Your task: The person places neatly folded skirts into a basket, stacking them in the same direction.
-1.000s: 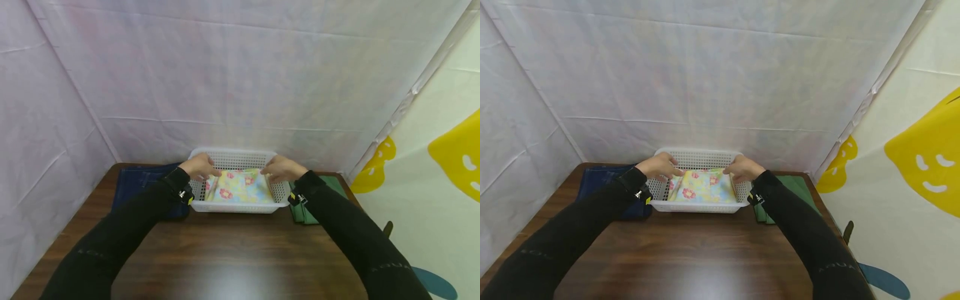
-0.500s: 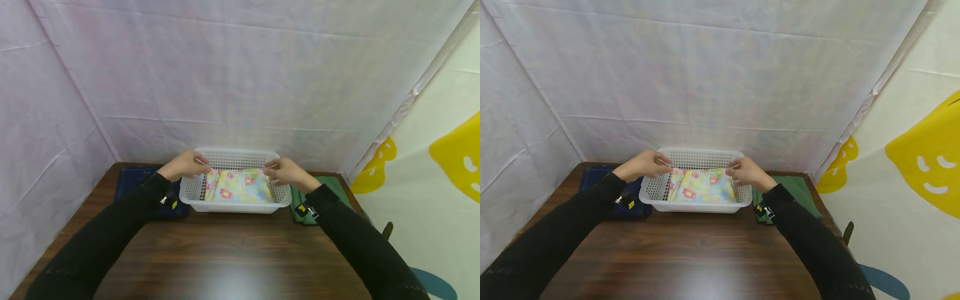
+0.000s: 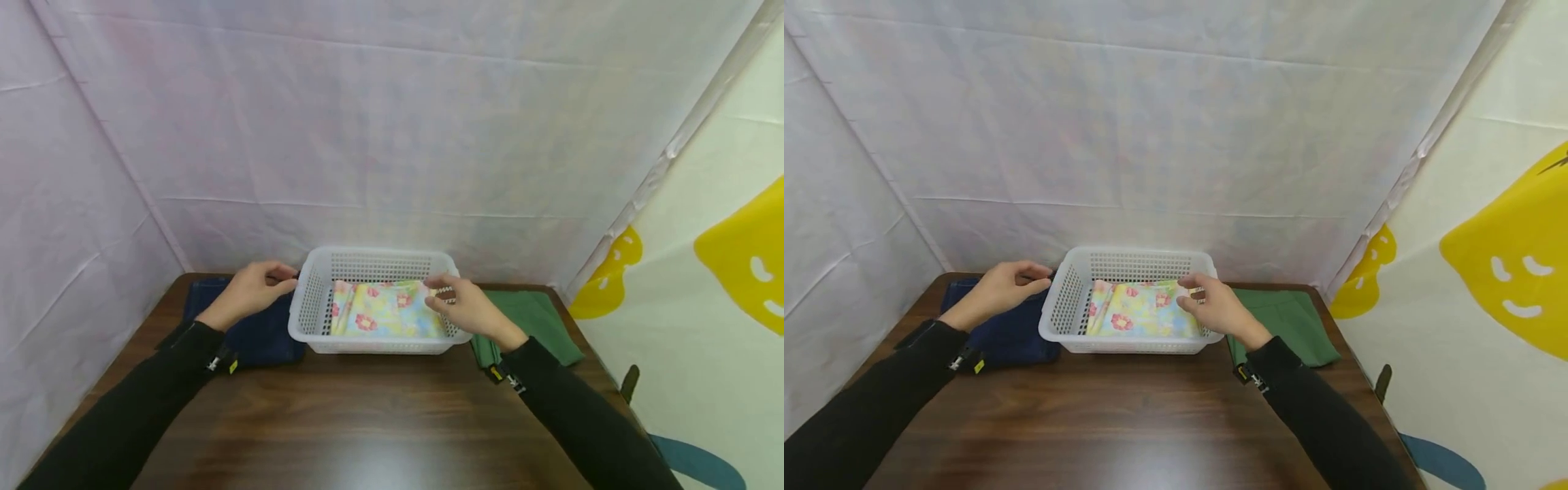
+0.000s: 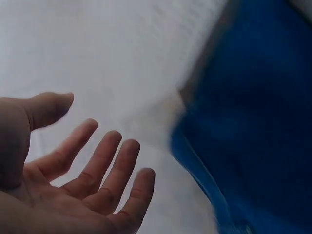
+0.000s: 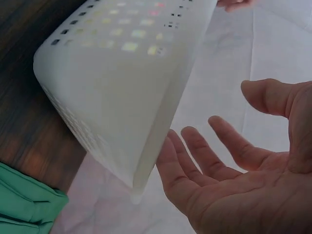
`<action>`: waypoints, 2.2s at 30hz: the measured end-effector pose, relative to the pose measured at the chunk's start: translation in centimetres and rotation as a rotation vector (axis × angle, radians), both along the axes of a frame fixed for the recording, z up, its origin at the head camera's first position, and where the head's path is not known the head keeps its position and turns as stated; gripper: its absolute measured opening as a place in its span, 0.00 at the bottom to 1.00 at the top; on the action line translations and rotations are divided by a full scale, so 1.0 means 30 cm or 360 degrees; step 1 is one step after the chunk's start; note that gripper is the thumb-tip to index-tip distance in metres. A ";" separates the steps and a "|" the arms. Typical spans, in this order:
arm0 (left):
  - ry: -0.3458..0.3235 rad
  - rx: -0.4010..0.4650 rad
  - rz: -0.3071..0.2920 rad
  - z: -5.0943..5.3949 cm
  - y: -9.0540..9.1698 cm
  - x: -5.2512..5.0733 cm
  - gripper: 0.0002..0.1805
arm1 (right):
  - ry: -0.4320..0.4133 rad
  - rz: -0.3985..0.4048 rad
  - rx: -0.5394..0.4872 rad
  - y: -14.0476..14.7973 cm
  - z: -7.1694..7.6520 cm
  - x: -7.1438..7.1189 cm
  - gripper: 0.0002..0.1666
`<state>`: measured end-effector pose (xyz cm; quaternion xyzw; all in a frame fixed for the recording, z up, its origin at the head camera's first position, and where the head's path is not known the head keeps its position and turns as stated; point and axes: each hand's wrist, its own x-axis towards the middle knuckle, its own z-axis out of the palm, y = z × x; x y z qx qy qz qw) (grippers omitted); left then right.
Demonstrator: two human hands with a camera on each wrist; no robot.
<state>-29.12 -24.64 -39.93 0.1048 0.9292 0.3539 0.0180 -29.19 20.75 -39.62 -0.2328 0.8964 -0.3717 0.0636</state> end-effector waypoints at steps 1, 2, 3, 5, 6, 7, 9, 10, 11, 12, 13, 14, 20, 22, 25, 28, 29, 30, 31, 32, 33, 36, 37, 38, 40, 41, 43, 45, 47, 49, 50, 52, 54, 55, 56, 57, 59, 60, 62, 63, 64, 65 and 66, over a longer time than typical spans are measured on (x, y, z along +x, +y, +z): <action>0.0012 -0.0052 0.0010 -0.017 -0.019 -0.002 0.29 | 0.0038 0.0016 0.0010 -0.004 -0.004 0.009 0.31; 0.0018 -0.0107 0.0010 -0.038 -0.040 -0.008 0.30 | 0.0086 0.0039 0.0020 -0.008 -0.006 0.020 0.31; 0.0028 -0.0166 0.0010 -0.064 -0.063 -0.016 0.32 | 0.0129 0.0059 0.0030 -0.014 -0.008 0.030 0.31; 0.0055 -0.0298 -0.0018 -0.123 -0.116 -0.041 0.36 | 0.0199 0.0097 0.0053 -0.029 -0.010 0.053 0.31; 0.0072 -0.0362 -0.0019 -0.160 -0.142 -0.056 0.39 | 0.0246 0.0121 0.0081 -0.038 -0.010 0.065 0.31; 0.0076 -0.0411 -0.0018 -0.197 -0.169 -0.073 0.43 | 0.0280 0.0144 0.0103 -0.047 -0.009 0.076 0.31; 0.0066 -0.0492 -0.0016 -0.264 -0.217 -0.105 0.49 | 0.0352 0.0184 0.0152 -0.065 -0.012 0.093 0.31; 0.0049 -0.0538 -0.0027 -0.287 -0.237 -0.117 0.53 | 0.0386 0.0206 0.0175 -0.074 -0.015 0.098 0.31; 0.0029 -0.0564 -0.0037 -0.307 -0.254 -0.125 0.55 | 0.0417 0.0228 0.0200 -0.083 -0.018 0.104 0.31; 0.0010 -0.0554 -0.0030 -0.322 -0.263 -0.130 0.56 | 0.0440 0.0245 0.0220 -0.091 -0.021 0.109 0.31; -0.0015 -0.0550 -0.0041 -0.331 -0.271 -0.134 0.57 | 0.0453 0.0260 0.0232 -0.099 -0.026 0.114 0.31; -0.0029 -0.0567 -0.0062 -0.331 -0.275 -0.131 0.58 | 0.0465 0.0276 0.0243 -0.106 -0.032 0.117 0.32; -0.0046 -0.0609 -0.0110 -0.292 -0.259 -0.068 0.56 | 0.0517 0.0382 0.0299 -0.153 -0.063 0.144 0.35; -0.0034 -0.0604 -0.0104 -0.278 -0.253 -0.035 0.55 | 0.0541 0.0431 0.0319 -0.171 -0.073 0.153 0.36; -0.0008 -0.0612 -0.0090 -0.272 -0.258 0.006 0.55 | 0.0576 0.0503 0.0333 -0.197 -0.086 0.168 0.38; 0.0026 -0.0608 -0.0085 -0.270 -0.262 0.051 0.54 | 0.0614 0.0578 0.0315 -0.222 -0.097 0.184 0.39; 0.0034 -0.0605 -0.0079 -0.271 -0.264 0.066 0.53 | 0.0635 0.0607 0.0309 -0.228 -0.101 0.189 0.39; 0.0043 -0.0610 -0.0079 -0.266 -0.263 0.085 0.52 | 0.0661 0.0634 0.0305 -0.235 -0.106 0.194 0.39; 0.0038 -0.0610 -0.0072 -0.264 -0.260 0.102 0.51 | 0.0689 0.0662 0.0303 -0.242 -0.111 0.199 0.39; 0.0036 -0.0611 -0.0082 -0.256 -0.260 0.120 0.50 | 0.0722 0.0685 0.0306 -0.249 -0.116 0.203 0.38; 0.0029 -0.0616 -0.0080 -0.249 -0.258 0.138 0.50 | 0.0749 0.0708 0.0305 -0.257 -0.120 0.208 0.38; 0.0017 -0.0648 -0.0091 -0.232 -0.254 0.186 0.49 | 0.0786 0.0772 0.0292 -0.278 -0.130 0.225 0.37; 0.0013 -0.0653 -0.0094 -0.228 -0.253 0.199 0.49 | 0.0795 0.0793 0.0283 -0.285 -0.133 0.231 0.36; 0.0017 -0.0653 -0.0101 -0.225 -0.252 0.211 0.49 | 0.0801 0.0815 0.0276 -0.294 -0.135 0.235 0.36; 0.0023 -0.0655 -0.0118 -0.220 -0.250 0.230 0.48 | 0.0827 0.0857 0.0269 -0.309 -0.141 0.242 0.35; 0.0025 -0.0655 -0.0126 -0.217 -0.249 0.237 0.48 | 0.0848 0.0873 0.0276 -0.317 -0.144 0.246 0.35; 0.0022 -0.0658 -0.0150 -0.208 -0.247 0.252 0.48 | 0.0869 0.0905 0.0283 -0.333 -0.150 0.251 0.34; 0.0004 -0.0670 -0.0180 -0.196 -0.246 0.267 0.48 | 0.0877 0.0940 0.0281 -0.350 -0.157 0.258 0.34; -0.0014 -0.0682 -0.0214 -0.185 -0.244 0.279 0.48 | 0.0892 0.0975 0.0275 -0.367 -0.162 0.263 0.34; -0.0038 -0.0689 -0.0251 -0.177 -0.244 0.290 0.47 | 0.0898 0.1018 0.0258 -0.386 -0.167 0.268 0.34; -0.0046 -0.0688 -0.0273 -0.174 -0.243 0.295 0.47 | 0.0924 0.1038 0.0266 -0.396 -0.170 0.269 0.34; -0.0062 -0.0678 -0.0314 -0.169 -0.241 0.304 0.47 | 0.0954 0.1074 0.0290 -0.418 -0.174 0.272 0.34; -0.0090 -0.0664 -0.0342 -0.162 -0.235 0.309 0.47 | 0.0952 0.1109 0.0323 -0.441 -0.178 0.272 0.34; -0.0104 -0.0656 -0.0352 -0.159 -0.233 0.315 0.47 | 0.0954 0.1128 0.0355 -0.454 -0.182 0.272 0.34; -0.0118 -0.0651 -0.0363 -0.156 -0.230 0.320 0.47 | 0.0954 0.1145 0.0388 -0.468 -0.187 0.272 0.34; -0.0133 -0.0646 -0.0371 -0.154 -0.227 0.324 0.47 | 0.0935 0.1162 0.0421 -0.482 -0.192 0.273 0.35; -0.0161 -0.0637 -0.0385 -0.151 -0.218 0.335 0.47 | 0.0896 0.1193 0.0500 -0.509 -0.207 0.276 0.35; -0.0171 -0.0631 -0.0395 -0.149 -0.214 0.341 0.47 | 0.0869 0.1209 0.0538 -0.522 -0.215 0.278 0.36; -0.0189 -0.0620 -0.0414 -0.149 -0.207 0.352 0.47 | 0.0816 0.1229 0.0614 -0.547 -0.233 0.284 0.37; -0.0201 -0.0615 -0.0420 -0.148 -0.202 0.358 0.47 | 0.0784 0.1235 0.0647 -0.558 -0.243 0.288 0.38; -0.0212 -0.0611 -0.0426 -0.146 -0.196 0.365 0.47 | 0.0758 0.1241 0.0678 -0.568 -0.251 0.293 0.39; -0.0224 -0.0606 -0.0430 -0.144 -0.191 0.370 0.47 | 0.0746 0.1249 0.0708 -0.576 -0.258 0.297 0.41; -0.0233 -0.0600 -0.0438 -0.143 -0.185 0.375 0.47 | 0.0732 0.1255 0.0733 -0.583 -0.265 0.302 0.42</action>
